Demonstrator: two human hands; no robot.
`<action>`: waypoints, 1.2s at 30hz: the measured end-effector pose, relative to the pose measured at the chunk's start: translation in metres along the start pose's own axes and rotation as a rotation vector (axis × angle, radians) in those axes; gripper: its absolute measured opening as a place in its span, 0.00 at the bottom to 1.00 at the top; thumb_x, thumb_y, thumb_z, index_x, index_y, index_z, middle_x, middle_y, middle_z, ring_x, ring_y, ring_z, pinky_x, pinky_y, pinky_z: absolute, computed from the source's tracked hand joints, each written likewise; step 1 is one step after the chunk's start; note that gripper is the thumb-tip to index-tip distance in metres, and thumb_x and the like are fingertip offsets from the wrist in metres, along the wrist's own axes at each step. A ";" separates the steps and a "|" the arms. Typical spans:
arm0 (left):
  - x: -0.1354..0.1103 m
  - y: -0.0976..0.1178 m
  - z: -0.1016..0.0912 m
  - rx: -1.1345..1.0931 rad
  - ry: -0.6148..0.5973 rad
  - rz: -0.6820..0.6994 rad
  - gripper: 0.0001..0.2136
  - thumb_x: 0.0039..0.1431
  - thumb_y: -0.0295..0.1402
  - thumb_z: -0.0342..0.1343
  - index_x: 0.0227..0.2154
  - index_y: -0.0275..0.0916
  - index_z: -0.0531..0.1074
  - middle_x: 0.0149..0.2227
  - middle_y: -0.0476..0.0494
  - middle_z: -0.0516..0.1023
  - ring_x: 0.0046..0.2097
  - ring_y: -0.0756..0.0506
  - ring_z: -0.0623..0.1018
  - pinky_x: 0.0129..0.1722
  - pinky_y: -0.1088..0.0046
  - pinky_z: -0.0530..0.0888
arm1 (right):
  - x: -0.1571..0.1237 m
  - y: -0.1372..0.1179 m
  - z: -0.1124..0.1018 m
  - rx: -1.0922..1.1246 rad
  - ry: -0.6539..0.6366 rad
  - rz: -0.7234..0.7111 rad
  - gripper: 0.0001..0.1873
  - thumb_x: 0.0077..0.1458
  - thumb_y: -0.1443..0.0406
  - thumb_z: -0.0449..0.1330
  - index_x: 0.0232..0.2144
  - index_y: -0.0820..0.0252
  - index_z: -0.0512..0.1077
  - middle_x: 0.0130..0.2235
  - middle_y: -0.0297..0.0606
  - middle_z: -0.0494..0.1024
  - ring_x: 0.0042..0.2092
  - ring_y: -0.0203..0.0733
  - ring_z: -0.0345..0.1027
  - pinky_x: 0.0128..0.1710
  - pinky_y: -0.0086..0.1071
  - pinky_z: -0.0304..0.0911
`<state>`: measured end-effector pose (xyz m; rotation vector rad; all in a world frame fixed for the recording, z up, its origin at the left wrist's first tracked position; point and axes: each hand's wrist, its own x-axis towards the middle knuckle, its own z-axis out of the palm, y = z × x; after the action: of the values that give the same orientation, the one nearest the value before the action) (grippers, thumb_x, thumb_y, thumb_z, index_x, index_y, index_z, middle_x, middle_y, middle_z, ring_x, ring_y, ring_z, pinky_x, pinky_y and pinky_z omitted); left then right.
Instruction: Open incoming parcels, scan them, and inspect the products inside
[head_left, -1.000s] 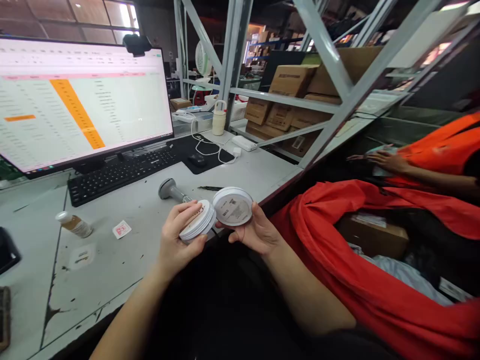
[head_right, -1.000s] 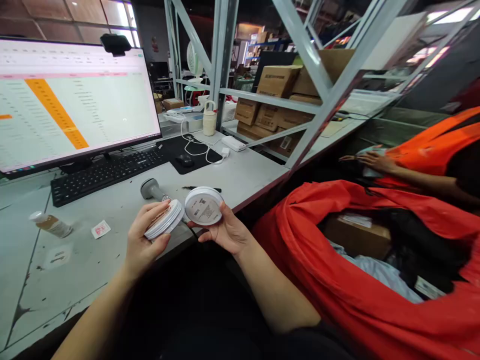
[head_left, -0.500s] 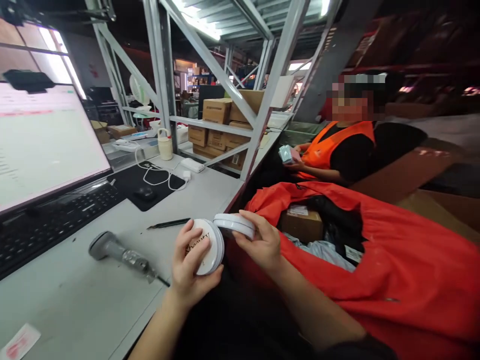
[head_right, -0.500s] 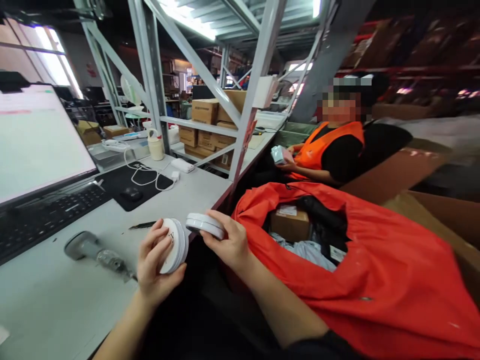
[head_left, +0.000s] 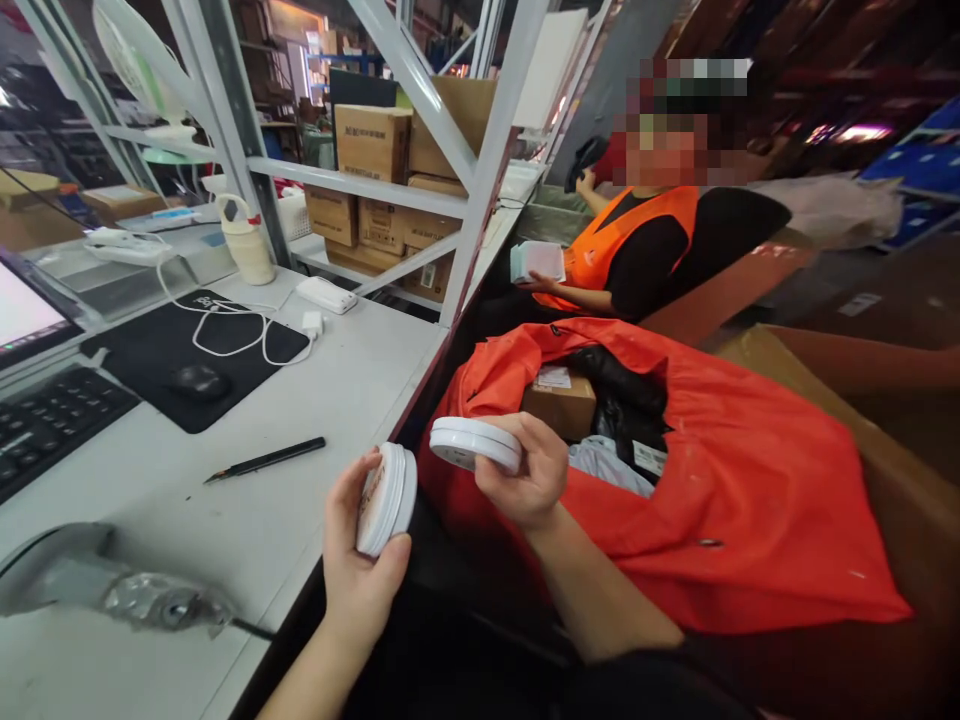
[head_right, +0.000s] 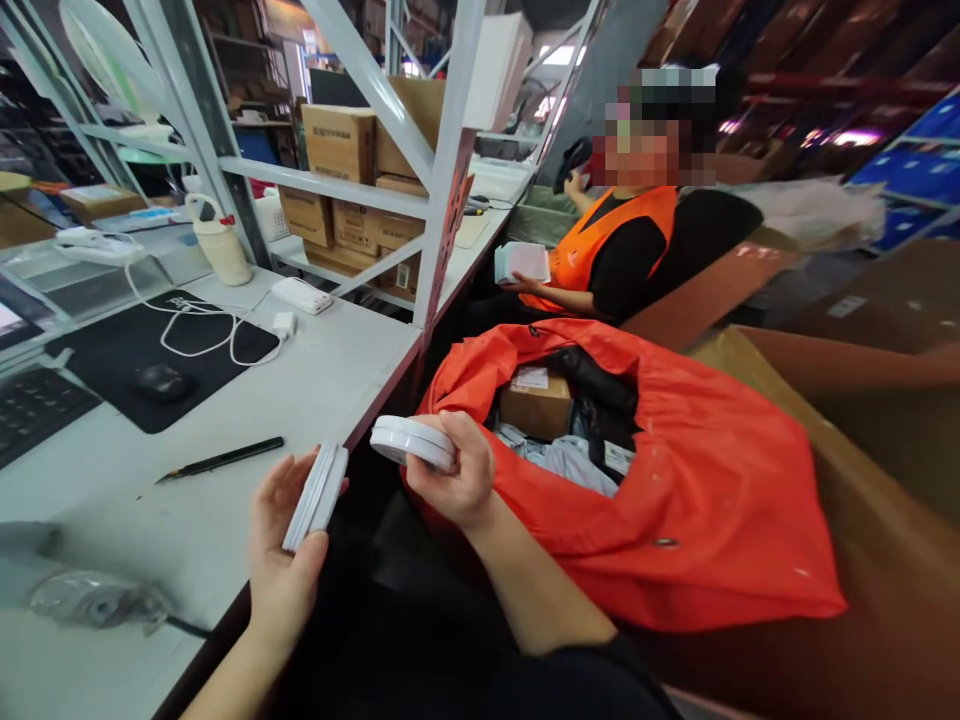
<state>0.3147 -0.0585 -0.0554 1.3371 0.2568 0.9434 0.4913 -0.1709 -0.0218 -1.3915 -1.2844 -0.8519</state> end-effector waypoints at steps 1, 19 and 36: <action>0.001 0.001 0.000 0.024 -0.003 0.004 0.29 0.59 0.40 0.63 0.63 0.47 0.63 0.65 0.37 0.66 0.67 0.33 0.65 0.68 0.46 0.61 | 0.000 -0.001 0.000 0.017 0.006 0.007 0.38 0.57 0.68 0.63 0.67 0.49 0.55 0.40 0.38 0.81 0.32 0.43 0.75 0.29 0.38 0.74; 0.007 -0.004 -0.003 0.157 -0.151 0.090 0.35 0.58 0.39 0.64 0.67 0.50 0.58 0.70 0.37 0.58 0.70 0.34 0.61 0.68 0.53 0.62 | 0.004 0.022 -0.019 -0.261 -0.097 0.039 0.21 0.56 0.70 0.60 0.53 0.56 0.74 0.43 0.42 0.79 0.41 0.47 0.75 0.40 0.42 0.73; 0.005 -0.007 0.001 0.510 -0.056 0.338 0.49 0.49 0.39 0.71 0.70 0.51 0.49 0.68 0.31 0.58 0.68 0.30 0.62 0.63 0.43 0.65 | -0.001 0.000 -0.008 -0.123 -0.154 -0.048 0.29 0.49 0.70 0.73 0.52 0.57 0.72 0.43 0.43 0.82 0.42 0.47 0.78 0.39 0.41 0.76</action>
<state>0.3213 -0.0554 -0.0601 1.9157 0.2413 1.1665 0.4917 -0.1794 -0.0209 -1.5539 -1.4063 -0.8830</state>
